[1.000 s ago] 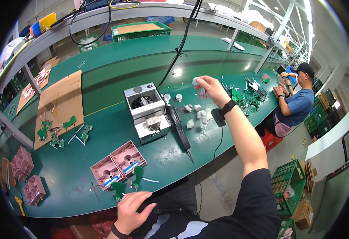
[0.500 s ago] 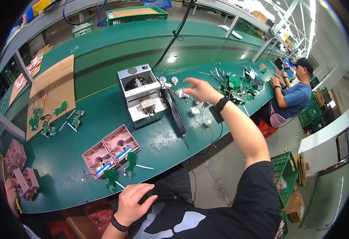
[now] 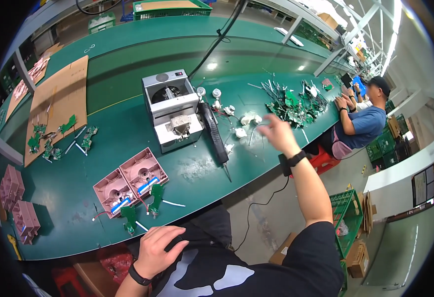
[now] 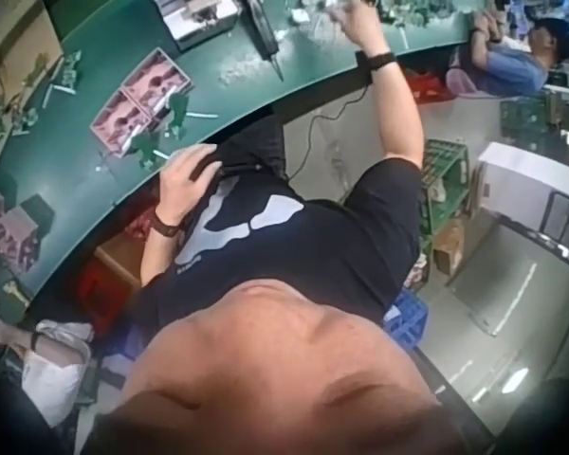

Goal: The person picks up a circuit board and places it into a pink plastic housing, then fits a motor into the same housing. They use a power screwdriver to drive screws into the motor and circuit board to secure them.

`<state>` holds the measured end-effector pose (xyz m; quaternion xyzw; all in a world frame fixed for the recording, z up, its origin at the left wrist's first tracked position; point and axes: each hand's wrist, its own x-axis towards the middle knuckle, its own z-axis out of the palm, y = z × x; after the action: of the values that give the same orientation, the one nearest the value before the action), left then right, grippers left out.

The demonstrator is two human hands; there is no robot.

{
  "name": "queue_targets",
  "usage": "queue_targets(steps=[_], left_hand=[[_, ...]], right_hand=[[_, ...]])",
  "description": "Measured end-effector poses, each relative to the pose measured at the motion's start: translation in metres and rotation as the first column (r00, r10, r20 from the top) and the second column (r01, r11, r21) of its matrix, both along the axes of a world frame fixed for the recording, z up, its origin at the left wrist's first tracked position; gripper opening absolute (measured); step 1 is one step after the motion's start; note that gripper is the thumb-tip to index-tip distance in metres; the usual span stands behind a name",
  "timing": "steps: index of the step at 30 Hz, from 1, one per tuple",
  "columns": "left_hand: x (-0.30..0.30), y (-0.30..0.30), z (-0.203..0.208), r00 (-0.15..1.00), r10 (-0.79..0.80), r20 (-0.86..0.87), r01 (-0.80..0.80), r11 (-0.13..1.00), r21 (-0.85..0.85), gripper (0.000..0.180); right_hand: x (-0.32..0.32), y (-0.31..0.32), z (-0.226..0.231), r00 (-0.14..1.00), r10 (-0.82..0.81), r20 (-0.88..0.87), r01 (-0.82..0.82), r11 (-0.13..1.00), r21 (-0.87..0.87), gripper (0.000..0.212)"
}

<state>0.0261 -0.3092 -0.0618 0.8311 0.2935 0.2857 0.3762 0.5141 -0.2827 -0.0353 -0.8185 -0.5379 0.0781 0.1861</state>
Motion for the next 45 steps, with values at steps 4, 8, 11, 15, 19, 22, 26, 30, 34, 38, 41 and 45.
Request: queue_targets(steps=[4,8,11,15,19,22,26,30,34,38,41,45], left_hand=[[0.012,0.008,0.014,0.989,-0.1,0.105,0.108,0.991,-0.08,0.03],[0.03,0.013,0.008,0.891,0.095,0.443,0.297,0.616,-0.73,0.041],[0.051,0.032,0.003,0.758,0.258,0.599,0.506,0.346,-0.79,0.056],[0.049,0.037,-0.006,0.724,0.32,0.611,0.622,0.079,-0.779,0.06],[0.039,0.029,-0.047,0.609,0.224,0.761,0.775,0.038,-0.631,0.057],[0.036,0.014,-0.043,0.696,0.274,0.664,0.683,0.031,-0.73,0.053],[0.026,0.008,-0.049,0.628,0.316,0.711,0.743,0.027,-0.668,0.049],[0.018,0.008,-0.049,0.66,0.279,0.698,0.711,0.068,-0.7,0.048],[0.011,0.012,-0.042,0.659,0.294,0.693,0.719,0.024,-0.694,0.049],[0.01,0.01,-0.035,0.643,0.33,0.691,0.717,0.057,-0.695,0.049],[0.016,0.011,-0.03,0.688,0.251,0.681,0.668,0.147,-0.729,0.046],[0.017,0.008,-0.024,0.787,0.208,0.581,0.542,0.219,-0.812,0.043]], right_hand=[[-0.052,0.013,0.065,0.947,0.112,-0.302,0.018,0.918,0.396,0.06],[-0.124,0.002,0.075,0.937,0.349,-0.003,-0.311,0.838,0.448,0.073],[-0.18,0.002,0.053,0.766,0.641,-0.044,-0.55,0.689,0.471,0.076],[-0.227,-0.014,0.034,0.574,0.813,-0.091,-0.669,0.531,0.52,0.069],[-0.246,-0.022,0.004,0.544,0.767,-0.34,-0.503,0.623,0.599,0.057],[-0.262,-0.032,-0.017,0.51,0.747,-0.426,-0.362,0.635,0.682,0.045],[-0.283,-0.044,-0.028,0.524,0.7,-0.485,-0.281,0.679,0.678,0.022],[-0.295,-0.056,-0.027,0.321,0.522,-0.79,-0.062,0.844,0.532,0.013],[-0.295,-0.043,-0.036,0.424,0.685,-0.593,-0.098,0.685,0.721,0.018],[-0.283,-0.051,-0.029,0.532,0.644,-0.55,-0.163,0.715,0.68,0.016],[-0.278,-0.056,-0.029,0.516,0.619,-0.592,-0.158,0.748,0.645,0.014],[-0.277,-0.058,-0.028,0.543,0.624,-0.562,-0.19,0.744,0.641,0.014]])
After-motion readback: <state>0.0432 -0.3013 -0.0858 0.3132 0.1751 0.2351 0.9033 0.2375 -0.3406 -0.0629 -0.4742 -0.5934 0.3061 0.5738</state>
